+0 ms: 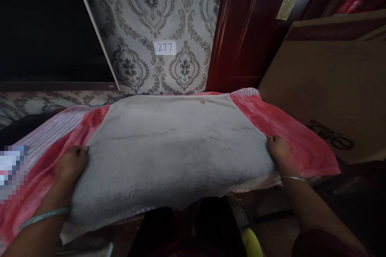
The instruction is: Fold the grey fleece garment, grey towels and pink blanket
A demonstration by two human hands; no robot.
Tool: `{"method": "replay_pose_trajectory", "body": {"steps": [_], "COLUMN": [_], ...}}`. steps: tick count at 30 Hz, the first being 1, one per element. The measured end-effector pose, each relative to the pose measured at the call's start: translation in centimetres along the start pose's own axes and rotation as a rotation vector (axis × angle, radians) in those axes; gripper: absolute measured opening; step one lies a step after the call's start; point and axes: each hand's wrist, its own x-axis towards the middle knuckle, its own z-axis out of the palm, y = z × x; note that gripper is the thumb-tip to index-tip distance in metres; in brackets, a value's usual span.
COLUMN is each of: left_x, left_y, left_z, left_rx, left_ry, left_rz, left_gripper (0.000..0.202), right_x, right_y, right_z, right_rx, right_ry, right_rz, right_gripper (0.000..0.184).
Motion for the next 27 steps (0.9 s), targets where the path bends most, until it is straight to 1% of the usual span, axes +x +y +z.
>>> {"method": "replay_pose_trajectory", "body": {"steps": [3, 7, 11, 18, 23, 27], "left_x": [0.0, 0.1, 0.2, 0.1, 0.2, 0.4], "left_y": [-0.2, -0.3, -0.3, -0.3, -0.5, -1.0], "left_z": [0.0, -0.1, -0.2, -0.1, 0.3, 0.7], "left_rx": [-0.002, 0.008, -0.020, -0.034, -0.106, -0.131], "left_ry": [0.009, -0.002, -0.037, -0.059, -0.023, 0.015], "left_rz": [0.016, -0.001, -0.010, -0.013, -0.040, -0.025], "left_gripper": [0.067, 0.068, 0.067, 0.063, 0.053, 0.048], "right_x": [-0.8, -1.3, -1.4, -1.4, -1.1, -0.6], "right_y": [-0.6, -1.1, -1.2, -0.7, -0.2, 0.6], "right_z": [-0.5, -1.0, -1.0, -0.6, -0.1, 0.7], "right_rx": [0.001, 0.002, -0.014, -0.018, -0.025, -0.019], "right_ry": [-0.029, -0.055, -0.038, 0.011, 0.003, -0.004], "right_rz": [0.001, 0.015, 0.025, -0.023, -0.043, -0.069], "right_gripper": [0.055, 0.055, 0.052, 0.050, 0.050, 0.051]}}
